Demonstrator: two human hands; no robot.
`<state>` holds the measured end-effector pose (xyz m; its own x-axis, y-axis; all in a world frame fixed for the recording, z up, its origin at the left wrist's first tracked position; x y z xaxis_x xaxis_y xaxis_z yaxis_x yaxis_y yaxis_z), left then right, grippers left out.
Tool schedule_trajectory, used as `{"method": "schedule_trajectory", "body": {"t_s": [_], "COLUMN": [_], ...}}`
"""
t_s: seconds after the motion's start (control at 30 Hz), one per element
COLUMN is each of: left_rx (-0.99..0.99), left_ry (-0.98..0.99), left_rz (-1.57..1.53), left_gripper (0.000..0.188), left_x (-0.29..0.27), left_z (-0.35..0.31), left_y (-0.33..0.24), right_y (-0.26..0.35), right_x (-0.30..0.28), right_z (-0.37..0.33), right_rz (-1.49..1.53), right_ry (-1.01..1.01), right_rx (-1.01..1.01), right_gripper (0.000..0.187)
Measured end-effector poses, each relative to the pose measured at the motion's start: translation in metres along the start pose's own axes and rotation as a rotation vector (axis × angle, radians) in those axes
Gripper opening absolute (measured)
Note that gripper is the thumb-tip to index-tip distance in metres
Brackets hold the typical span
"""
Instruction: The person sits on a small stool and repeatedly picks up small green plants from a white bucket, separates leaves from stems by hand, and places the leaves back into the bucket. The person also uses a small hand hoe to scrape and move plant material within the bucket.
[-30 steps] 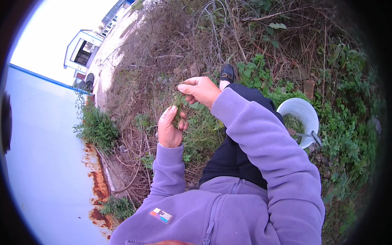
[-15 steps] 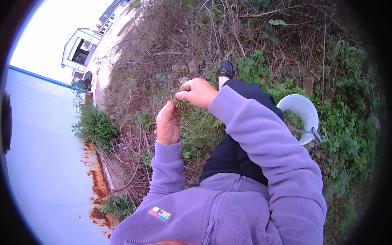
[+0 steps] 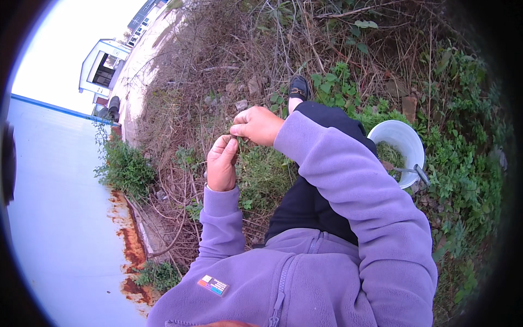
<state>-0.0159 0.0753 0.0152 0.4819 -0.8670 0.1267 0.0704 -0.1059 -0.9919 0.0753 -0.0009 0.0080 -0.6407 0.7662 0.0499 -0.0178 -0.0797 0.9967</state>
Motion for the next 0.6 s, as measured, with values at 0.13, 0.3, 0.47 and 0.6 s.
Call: {"method": "schedule_trajectory", "body": {"t_s": [0.13,0.3,0.47,0.6], "left_rx": [0.014,0.019,0.001,-0.125], "left_ry": [0.067,0.143,0.16,0.066], "left_rz": [-0.004,0.045,-0.003,-0.193], "left_gripper": [0.012,0.01,0.018,0.02], "left_x": [0.005,0.006,0.004,0.001], "left_z": [-0.003,-0.006,-0.008,-0.008], "left_y": [-0.002,-0.004,-0.003,0.008], "right_y": [-0.003,-0.002,0.002,0.006], "right_x": [0.006,0.01,0.007,0.001], "right_z": [-0.001,-0.006,-0.007,-0.002], "right_rz": [0.053,0.064,0.091,0.028], "right_ry": [0.077,0.135,0.1,0.008], "right_rx": [0.048,0.091,0.093,-0.004], "right_gripper": [0.024,0.025,0.023,0.027]}}
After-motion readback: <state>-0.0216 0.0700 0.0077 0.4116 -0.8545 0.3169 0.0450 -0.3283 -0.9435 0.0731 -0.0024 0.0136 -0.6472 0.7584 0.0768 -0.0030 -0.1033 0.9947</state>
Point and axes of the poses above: each hand's wrist, its own z-axis towards the middle knuckle, its own x-axis out of the palm, y = z × x, the point moved 9 cm from there along z, towards the middle knuckle, and after that the axes turned 13 degrees about -y, right-handed, at the moved point
